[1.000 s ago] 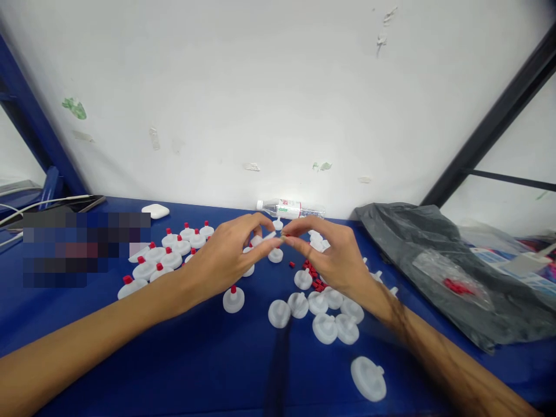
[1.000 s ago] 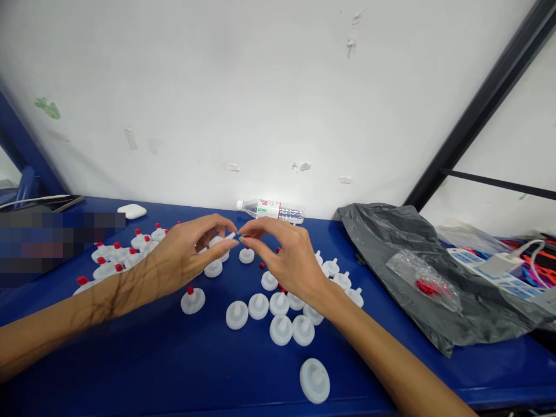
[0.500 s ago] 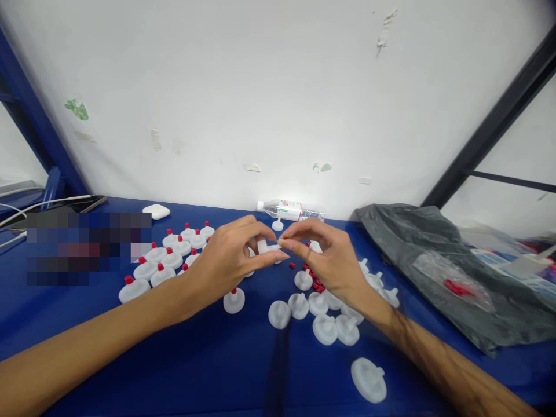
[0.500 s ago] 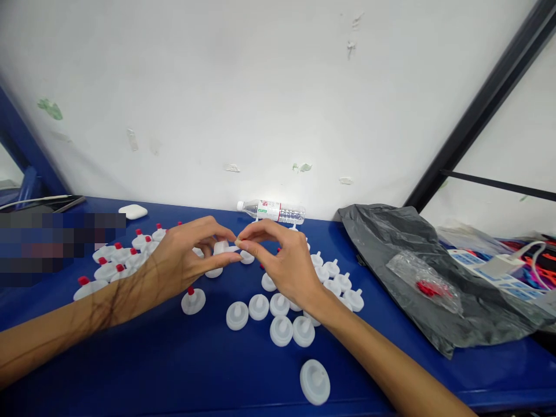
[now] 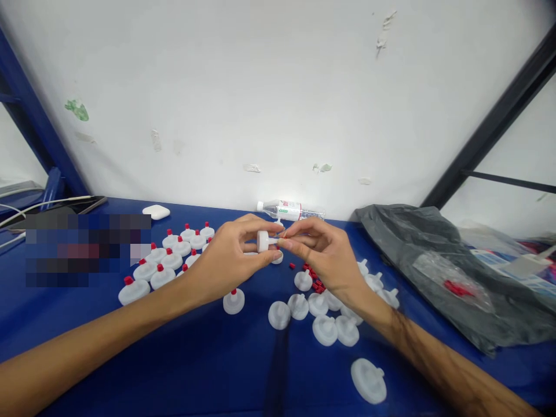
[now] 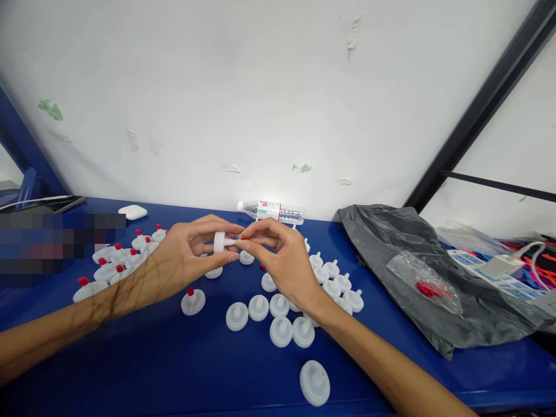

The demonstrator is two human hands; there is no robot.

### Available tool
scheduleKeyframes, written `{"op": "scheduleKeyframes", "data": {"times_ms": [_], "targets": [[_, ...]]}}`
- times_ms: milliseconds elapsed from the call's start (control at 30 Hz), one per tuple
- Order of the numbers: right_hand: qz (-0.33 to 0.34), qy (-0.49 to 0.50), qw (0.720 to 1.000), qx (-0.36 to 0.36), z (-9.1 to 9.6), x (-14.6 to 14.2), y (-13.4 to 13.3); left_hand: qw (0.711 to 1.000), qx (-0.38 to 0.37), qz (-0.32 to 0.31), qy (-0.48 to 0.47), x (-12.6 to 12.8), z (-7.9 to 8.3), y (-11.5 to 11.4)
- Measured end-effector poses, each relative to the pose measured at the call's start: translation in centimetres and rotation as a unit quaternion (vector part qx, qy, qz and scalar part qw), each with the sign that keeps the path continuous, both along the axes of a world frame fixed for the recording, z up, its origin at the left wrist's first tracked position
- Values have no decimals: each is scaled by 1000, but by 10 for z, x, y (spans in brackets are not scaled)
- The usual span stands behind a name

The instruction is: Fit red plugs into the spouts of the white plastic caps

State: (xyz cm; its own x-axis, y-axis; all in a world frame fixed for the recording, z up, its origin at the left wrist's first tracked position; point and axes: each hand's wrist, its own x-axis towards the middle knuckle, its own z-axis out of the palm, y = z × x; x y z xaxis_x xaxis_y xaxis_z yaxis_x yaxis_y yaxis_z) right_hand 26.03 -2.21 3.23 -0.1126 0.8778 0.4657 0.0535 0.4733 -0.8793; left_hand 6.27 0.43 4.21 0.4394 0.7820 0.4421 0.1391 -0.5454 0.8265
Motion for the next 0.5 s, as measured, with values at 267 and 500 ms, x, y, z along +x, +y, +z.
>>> {"op": "scheduleKeyframes", "data": {"times_ms": [267, 500], "targets": [[9, 2, 1000, -5, 2, 2, 0, 968, 157, 92, 174, -5, -11, 6], [2, -47, 999, 21, 5, 5, 0, 941, 268, 78, 189, -8, -16, 3]]}}
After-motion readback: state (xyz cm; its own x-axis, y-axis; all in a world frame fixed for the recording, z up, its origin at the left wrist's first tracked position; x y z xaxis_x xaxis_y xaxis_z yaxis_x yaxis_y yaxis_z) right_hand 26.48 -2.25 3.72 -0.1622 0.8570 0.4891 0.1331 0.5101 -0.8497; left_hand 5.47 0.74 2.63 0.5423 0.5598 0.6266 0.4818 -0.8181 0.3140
